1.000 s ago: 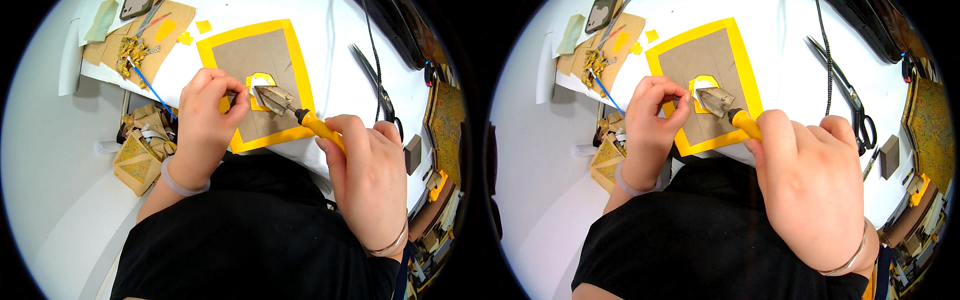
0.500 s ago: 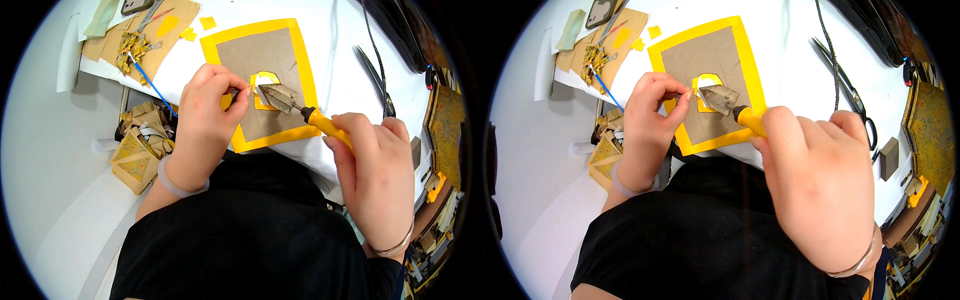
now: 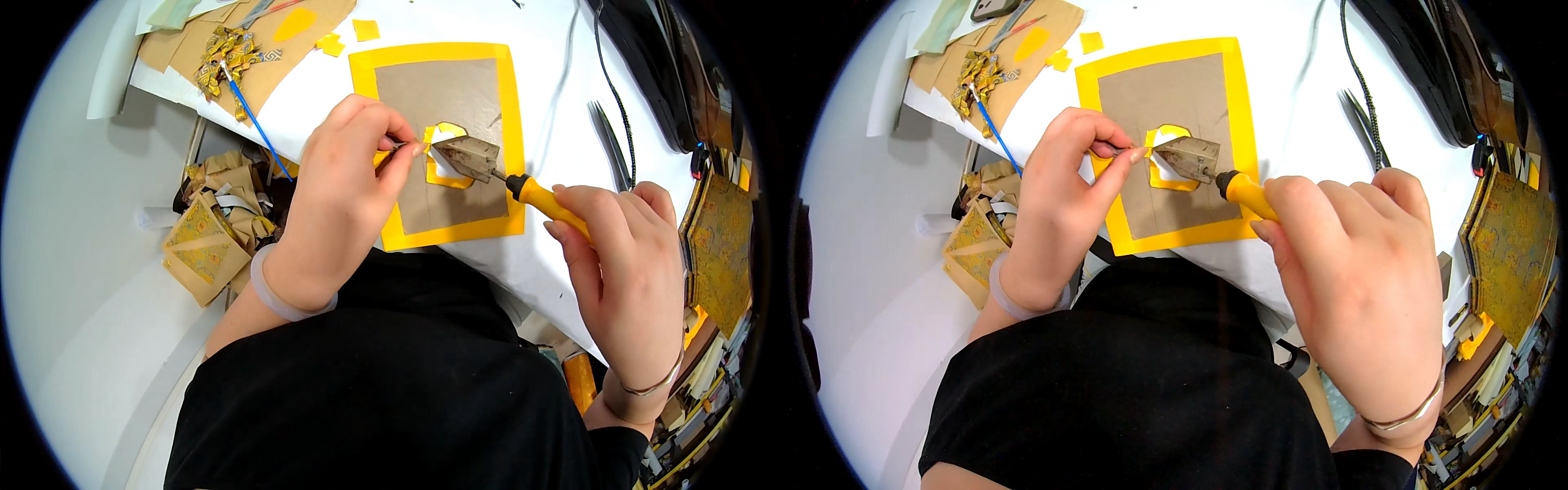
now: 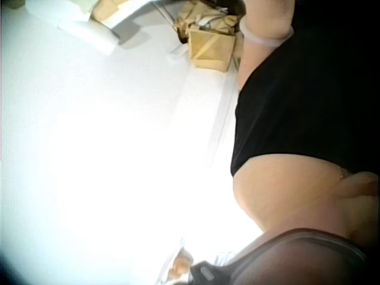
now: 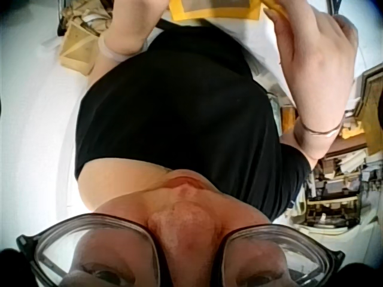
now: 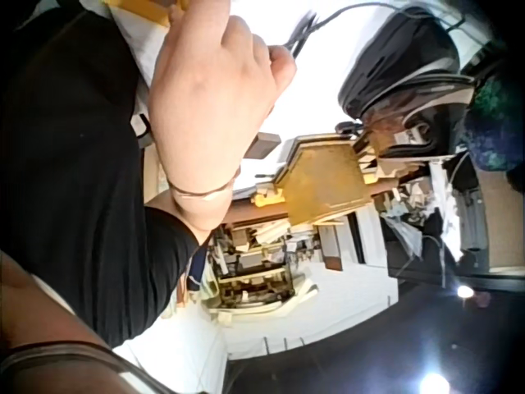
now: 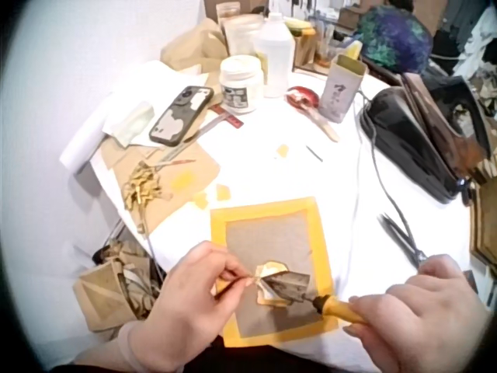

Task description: The person uses a heated soldering iron to carefully cut and refine a heart-shaped opening in a yellow paper or cardstock sheet. They repeatedly adjust the sheet and use the tool to smooth the edges of the cutout.

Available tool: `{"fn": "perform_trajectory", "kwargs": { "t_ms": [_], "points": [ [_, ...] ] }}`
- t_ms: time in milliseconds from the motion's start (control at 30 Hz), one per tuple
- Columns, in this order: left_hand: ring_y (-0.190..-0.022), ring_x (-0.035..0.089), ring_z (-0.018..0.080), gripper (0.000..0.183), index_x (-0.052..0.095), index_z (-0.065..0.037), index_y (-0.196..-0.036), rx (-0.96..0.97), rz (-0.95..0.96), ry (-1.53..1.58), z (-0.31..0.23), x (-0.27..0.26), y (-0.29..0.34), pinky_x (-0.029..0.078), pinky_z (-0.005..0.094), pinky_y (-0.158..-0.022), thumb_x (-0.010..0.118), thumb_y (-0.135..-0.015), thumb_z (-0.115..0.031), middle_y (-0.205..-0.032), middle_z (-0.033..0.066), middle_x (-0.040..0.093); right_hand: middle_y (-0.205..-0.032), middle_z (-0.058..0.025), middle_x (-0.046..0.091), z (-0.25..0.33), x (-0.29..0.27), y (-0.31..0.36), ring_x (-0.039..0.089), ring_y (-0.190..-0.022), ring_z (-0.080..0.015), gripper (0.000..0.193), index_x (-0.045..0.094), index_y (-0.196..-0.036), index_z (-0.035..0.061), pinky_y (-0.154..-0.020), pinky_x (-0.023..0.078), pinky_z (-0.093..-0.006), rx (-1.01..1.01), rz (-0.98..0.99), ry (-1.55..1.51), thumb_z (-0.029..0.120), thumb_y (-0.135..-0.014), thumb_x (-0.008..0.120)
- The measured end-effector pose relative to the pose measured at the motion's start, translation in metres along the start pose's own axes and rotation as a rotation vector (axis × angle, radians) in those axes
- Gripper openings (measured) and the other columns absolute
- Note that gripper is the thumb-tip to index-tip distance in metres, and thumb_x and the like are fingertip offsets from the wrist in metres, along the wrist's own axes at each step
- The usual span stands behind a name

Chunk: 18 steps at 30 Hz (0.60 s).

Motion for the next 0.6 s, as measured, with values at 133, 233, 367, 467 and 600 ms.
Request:
{"fn": "perform_trajectory", "kwargs": {
  "t_ms": [133,233,367,467,600],
  "points": [
    [-0.086,0.06,0.0213,0.021,0.064,0.0,-0.102,0.012,0.007,-0.042,0.001,-0.0008,-0.0005,0.052,0.0326,-0.08,0.079,-0.089,0.007,-0.101,0.0098,0.063,-0.09,-0.0094,0.074,0.0006,0.0004,-0.002,0.064,-0.073,-0.0288,0.017,0.068,-0.113,0.005,-0.09,0.046,-0.0432,-0.003,0.004,-0.006,0.01,-0.099,0.076],
    [-0.086,0.06,0.0212,0.021,0.064,0.0,-0.101,0.016,0.004,-0.046,0.0025,0.0001,-0.0003,0.052,0.0326,-0.08,0.079,-0.089,0.007,-0.101,0.0099,0.063,-0.091,-0.0096,0.074,-0.0003,0.0007,-0.0024,0.064,-0.074,-0.029,0.017,0.068,-0.113,0.005,-0.09,0.046,-0.0433,-0.004,0.011,-0.009,0.01,-0.099,0.076],
    [-0.086,0.06,0.0213,0.021,0.064,0.0,-0.101,0.016,0.002,-0.049,0.0019,0.0002,-0.0004,0.052,0.0326,-0.08,0.079,-0.089,0.007,-0.1,0.01,0.063,-0.091,-0.0098,0.074,-0.0003,-0.0005,-0.0032,0.064,-0.074,-0.0293,0.017,0.068,-0.113,0.0049,-0.09,0.046,-0.0433,0.001,0.03,-0.012,0.01,-0.099,0.076],
    [-0.086,0.06,0.0212,0.02,0.064,0.0,-0.101,0.024,0.003,-0.051,0.0023,0.0003,-0.0004,0.052,0.0326,-0.08,0.079,-0.089,0.007,-0.1,0.01,0.063,-0.091,-0.0099,0.074,-0.0006,-0.0002,-0.0044,0.063,-0.073,-0.0293,0.016,0.068,-0.113,0.005,-0.09,0.046,-0.0431,-0.001,0.026,-0.013,0.01,-0.1,0.076],
    [-0.086,0.06,0.0211,0.02,0.064,0.0,-0.1,0.015,0.004,-0.054,0.0021,-0.0001,-0.0008,0.052,0.0326,-0.08,0.079,-0.089,0.007,-0.1,0.01,0.063,-0.091,-0.0101,0.074,0.0004,-0.0001,-0.007,0.063,-0.073,-0.029,0.016,0.067,-0.113,0.0051,-0.09,0.046,-0.0426,-0.002,0.035,0.003,0.01,-0.1,0.075]
  ]
}}
Point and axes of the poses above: each hand's wrist, its own y-axis away from the middle knuckle, its own x-axis out of the palm, z = x × y, the point moved 2 cm from there along -y, towards the middle knuckle
